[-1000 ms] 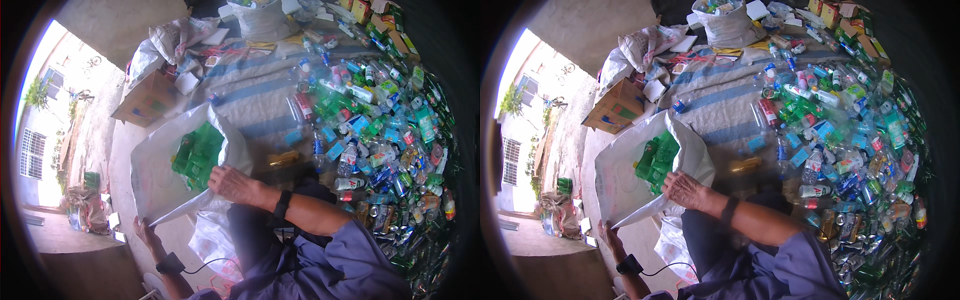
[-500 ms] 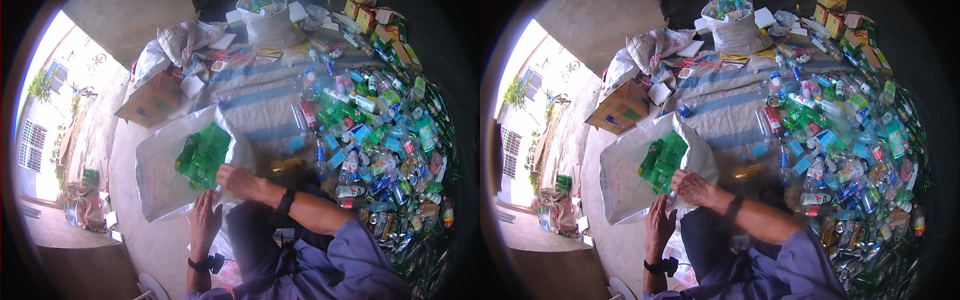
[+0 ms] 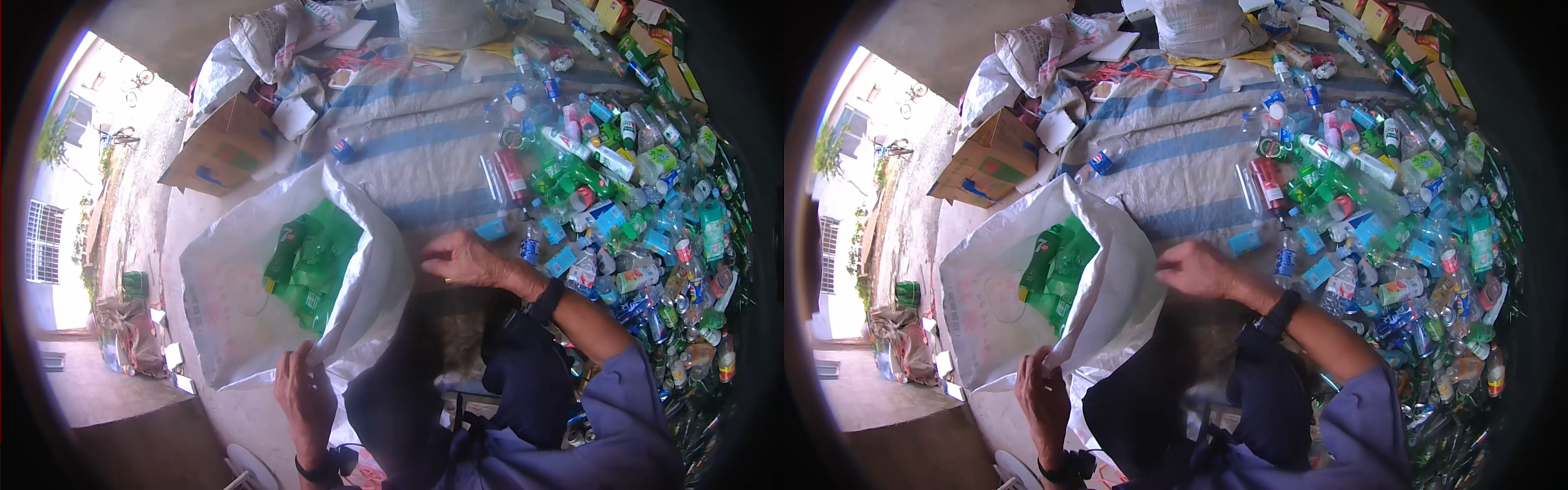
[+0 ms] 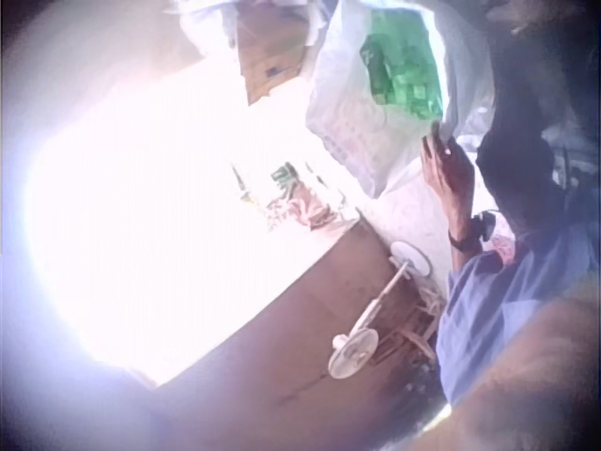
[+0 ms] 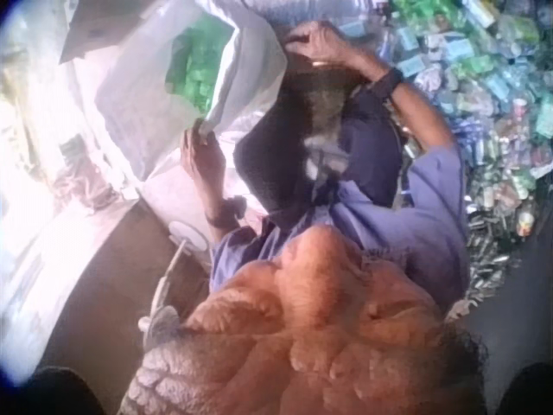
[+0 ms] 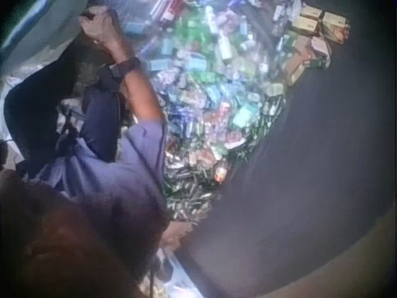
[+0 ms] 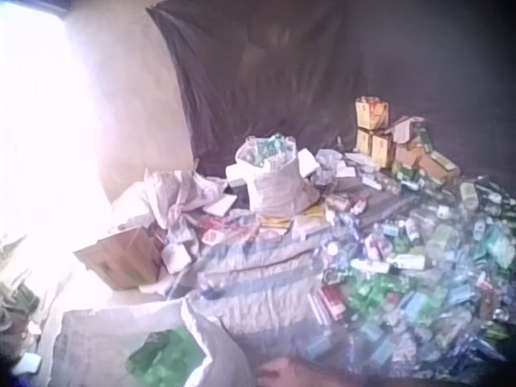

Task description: The person sits on the floor and sorts plastic bottles from a large pile into a white sack. They pick up bottles one by one, place them into the sack, and occasionally adjust the sack opening to fit more items.

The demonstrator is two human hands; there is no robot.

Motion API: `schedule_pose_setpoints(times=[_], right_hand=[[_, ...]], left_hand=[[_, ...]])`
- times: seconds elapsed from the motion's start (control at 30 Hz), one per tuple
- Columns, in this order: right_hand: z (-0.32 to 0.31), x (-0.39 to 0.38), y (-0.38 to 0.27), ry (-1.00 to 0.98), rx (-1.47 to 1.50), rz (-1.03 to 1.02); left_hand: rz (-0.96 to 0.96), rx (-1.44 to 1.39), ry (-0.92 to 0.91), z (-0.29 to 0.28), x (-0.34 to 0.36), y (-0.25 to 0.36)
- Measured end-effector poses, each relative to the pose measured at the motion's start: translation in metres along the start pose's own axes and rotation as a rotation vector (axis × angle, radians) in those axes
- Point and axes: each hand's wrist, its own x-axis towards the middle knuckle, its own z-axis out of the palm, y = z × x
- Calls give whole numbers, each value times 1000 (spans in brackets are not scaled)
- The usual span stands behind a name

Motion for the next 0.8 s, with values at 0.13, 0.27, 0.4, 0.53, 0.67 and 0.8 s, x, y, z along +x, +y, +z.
schedule_pose_setpoints(times=[0.13, 0.27, 0.4, 0.53, 0.67, 0.8], right_hand=[[-10, -14, 112, -19, -208, 358], [-14, -32, 203, 115, -292, 577], [-17, -23, 252, 308, -378, 596], [-21, 18, 277, 262, -477, 618], [-13, 51, 293, 416, -600, 606], [-10, 81, 305, 300, -621, 632]], left_hand=[[-11, -6, 130, 5, 5, 7], [-112, 64, -15, 1, 5, 13], [-242, 33, 216, 22, -5, 28], [-309, -374, 334, 46, -6, 31], [-132, -563, 316, 50, 2, 22], [-221, -571, 295, 50, 5, 14]])
